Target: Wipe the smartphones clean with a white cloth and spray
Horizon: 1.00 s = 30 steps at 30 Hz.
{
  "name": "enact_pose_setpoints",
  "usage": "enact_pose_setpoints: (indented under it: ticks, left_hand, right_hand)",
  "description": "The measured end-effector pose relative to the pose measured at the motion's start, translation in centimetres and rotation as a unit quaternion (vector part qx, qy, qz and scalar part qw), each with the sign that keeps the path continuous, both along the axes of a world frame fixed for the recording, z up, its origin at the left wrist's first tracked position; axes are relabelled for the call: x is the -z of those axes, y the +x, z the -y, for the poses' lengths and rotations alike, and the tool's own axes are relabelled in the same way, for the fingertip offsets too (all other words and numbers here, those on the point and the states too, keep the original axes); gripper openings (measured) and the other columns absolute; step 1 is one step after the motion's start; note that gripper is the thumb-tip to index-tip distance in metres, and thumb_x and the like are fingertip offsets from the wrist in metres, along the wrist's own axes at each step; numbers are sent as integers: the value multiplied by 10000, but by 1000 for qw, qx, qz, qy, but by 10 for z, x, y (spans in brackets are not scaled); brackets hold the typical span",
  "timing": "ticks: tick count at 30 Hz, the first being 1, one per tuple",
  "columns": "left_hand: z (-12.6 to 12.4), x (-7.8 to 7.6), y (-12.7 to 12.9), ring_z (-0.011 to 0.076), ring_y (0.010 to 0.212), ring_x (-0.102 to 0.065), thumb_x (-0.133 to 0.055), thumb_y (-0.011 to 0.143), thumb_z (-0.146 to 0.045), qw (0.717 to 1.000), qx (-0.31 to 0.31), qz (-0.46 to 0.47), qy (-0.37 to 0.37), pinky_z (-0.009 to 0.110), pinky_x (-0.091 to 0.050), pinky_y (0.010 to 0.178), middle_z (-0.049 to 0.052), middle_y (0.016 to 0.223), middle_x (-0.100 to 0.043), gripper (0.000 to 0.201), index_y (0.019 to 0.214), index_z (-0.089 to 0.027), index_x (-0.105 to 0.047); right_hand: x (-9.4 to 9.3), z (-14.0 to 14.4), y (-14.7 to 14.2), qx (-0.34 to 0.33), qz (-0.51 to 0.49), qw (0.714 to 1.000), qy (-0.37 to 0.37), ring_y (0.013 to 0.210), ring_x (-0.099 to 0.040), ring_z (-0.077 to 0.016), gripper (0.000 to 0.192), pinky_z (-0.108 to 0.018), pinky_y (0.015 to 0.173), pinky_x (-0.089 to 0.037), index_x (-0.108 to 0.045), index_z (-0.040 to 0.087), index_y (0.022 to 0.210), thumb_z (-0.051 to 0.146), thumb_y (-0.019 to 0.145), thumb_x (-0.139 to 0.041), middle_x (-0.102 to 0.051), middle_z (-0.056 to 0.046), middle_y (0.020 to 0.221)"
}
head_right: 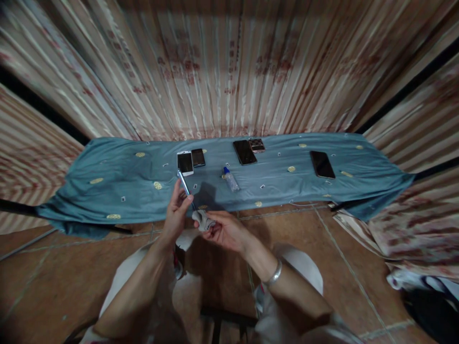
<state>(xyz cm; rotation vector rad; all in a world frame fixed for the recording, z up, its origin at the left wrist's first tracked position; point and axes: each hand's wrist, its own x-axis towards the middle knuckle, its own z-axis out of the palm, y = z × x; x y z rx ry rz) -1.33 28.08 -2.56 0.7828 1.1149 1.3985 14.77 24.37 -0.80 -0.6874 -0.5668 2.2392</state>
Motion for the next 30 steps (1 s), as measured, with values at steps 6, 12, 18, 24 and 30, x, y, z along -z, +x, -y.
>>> enact_pose_setpoints:
  ticks: [6, 12, 18, 24, 30]
  left_hand:
    - [5, -4, 6, 175, 772, -685, -571, 883, -429, 975, 57, 163, -137, 290, -546, 754, 59, 873, -728, 384, 1106, -135, -674]
    - [15, -8, 13, 205, 797, -707, -286, 923, -646, 945, 125, 217, -209, 294, -557, 781, 121, 834, -750, 725, 909, -76, -734]
    - [28, -7, 16, 211, 931, -703, -385, 864, -699, 944, 126, 210, -221, 264, -548, 829, 116, 909, -756, 705, 968, -100, -741]
    - [33, 1, 29, 240, 1064, -658, -526, 803, -691, 960, 108, 196, -171, 316, -499, 920, 92, 947, -755, 606, 924, -139, -745]
    - [43, 13, 31, 255, 908, -692, -719, 633, -673, 967, 157, 116, -164, 297, -511, 719, 85, 826, -754, 631, 957, -132, -741]
  right_hand:
    - [-8, 3, 10, 174, 303, 881, 320, 948, -683, -185, 257, -319, 858, -541, -680, 234, 1123, 300, 879, -632, -737, -40, 1040]
    - [7, 17, -4, 173, 493, 576, 628, 1188, -600, -225, 365, -376, 1028, -491, -582, 173, 1303, 148, 967, -442, -644, -127, 1268]
    - [14, 26, -16, 113, 559, 397, 719, 1190, -578, -235, 457, -397, 1042, -472, -494, 149, 1376, 57, 944, -376, -567, -161, 1349]
    - [14, 5, -7, 117, 605, 369, 696, 1131, -594, -255, 448, -418, 981, -501, -507, 125, 1360, 59, 931, -394, -512, -196, 1402]
    - [12, -26, 13, 133, 643, 368, 659, 1157, -575, -283, 405, -443, 1000, -485, -566, 82, 1294, 56, 923, -405, -512, -221, 1390]
